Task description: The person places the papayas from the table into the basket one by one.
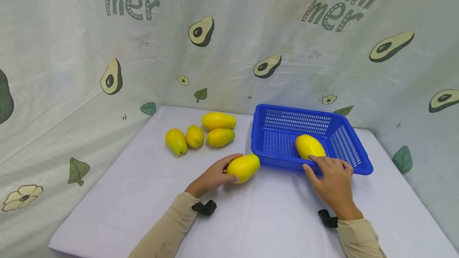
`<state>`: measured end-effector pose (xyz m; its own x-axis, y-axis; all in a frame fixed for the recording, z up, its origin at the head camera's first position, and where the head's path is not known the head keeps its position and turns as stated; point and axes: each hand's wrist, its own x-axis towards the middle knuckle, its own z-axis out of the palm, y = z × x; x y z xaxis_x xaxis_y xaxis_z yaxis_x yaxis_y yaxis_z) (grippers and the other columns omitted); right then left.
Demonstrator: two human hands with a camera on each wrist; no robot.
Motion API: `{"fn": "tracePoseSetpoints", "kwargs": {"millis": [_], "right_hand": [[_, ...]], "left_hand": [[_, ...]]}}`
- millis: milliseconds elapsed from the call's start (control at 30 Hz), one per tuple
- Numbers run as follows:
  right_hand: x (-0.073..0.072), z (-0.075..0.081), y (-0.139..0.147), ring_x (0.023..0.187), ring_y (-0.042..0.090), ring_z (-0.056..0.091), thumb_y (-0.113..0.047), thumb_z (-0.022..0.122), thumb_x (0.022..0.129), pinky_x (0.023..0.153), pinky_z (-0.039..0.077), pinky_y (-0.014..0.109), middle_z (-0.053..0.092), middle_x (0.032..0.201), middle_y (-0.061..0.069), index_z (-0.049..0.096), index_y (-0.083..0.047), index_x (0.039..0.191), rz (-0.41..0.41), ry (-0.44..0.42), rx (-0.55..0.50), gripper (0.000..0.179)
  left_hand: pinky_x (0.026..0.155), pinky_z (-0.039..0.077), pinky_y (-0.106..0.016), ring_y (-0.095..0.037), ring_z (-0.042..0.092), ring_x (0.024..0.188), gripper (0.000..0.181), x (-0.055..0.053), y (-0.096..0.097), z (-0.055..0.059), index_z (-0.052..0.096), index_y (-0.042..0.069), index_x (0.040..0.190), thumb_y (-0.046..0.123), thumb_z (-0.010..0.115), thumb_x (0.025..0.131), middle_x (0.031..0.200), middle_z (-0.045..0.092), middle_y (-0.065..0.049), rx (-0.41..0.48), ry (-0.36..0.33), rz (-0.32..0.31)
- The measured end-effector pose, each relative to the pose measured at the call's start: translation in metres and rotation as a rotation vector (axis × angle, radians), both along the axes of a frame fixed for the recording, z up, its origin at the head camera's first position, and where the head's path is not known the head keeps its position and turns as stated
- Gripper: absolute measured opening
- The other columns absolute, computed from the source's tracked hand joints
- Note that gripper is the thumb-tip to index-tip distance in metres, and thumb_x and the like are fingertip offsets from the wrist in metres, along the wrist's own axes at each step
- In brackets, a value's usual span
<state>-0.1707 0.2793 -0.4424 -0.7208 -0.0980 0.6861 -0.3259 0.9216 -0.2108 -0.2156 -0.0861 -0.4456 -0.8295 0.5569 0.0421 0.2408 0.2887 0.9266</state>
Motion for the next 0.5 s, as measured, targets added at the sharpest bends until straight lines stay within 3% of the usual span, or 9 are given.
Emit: {"fn": "tracePoseSetpoints", "kwargs": {"millis": [267,500], "right_hand": [[0.003,-0.003,-0.001,0.104,0.041,0.054,-0.030,0.075,0.085,0.092,0.027,0.062,0.069,0.109,0.019,0.070,-0.005,0.115,0.009,-0.010,0.005,0.039],[0.001,-0.002,0.001,0.105,0.041,0.054,-0.028,0.074,0.086,0.092,0.027,0.062,0.069,0.108,0.019,0.070,-0.005,0.115,0.011,0.006,0.000,0.038]], "left_hand": [[0.110,0.035,-0.047,-0.022,0.047,0.128,0.074,0.001,-0.006,-0.002,0.038,0.013,0.154,0.020,0.068,0.087,0.153,0.044,-0.002,0.027,0.007,0.031],[0.108,0.035,-0.046,-0.022,0.048,0.123,0.070,-0.003,-0.011,0.001,0.042,0.017,0.152,0.016,0.063,0.085,0.147,0.048,0.000,0.045,0.018,0.056]]}}
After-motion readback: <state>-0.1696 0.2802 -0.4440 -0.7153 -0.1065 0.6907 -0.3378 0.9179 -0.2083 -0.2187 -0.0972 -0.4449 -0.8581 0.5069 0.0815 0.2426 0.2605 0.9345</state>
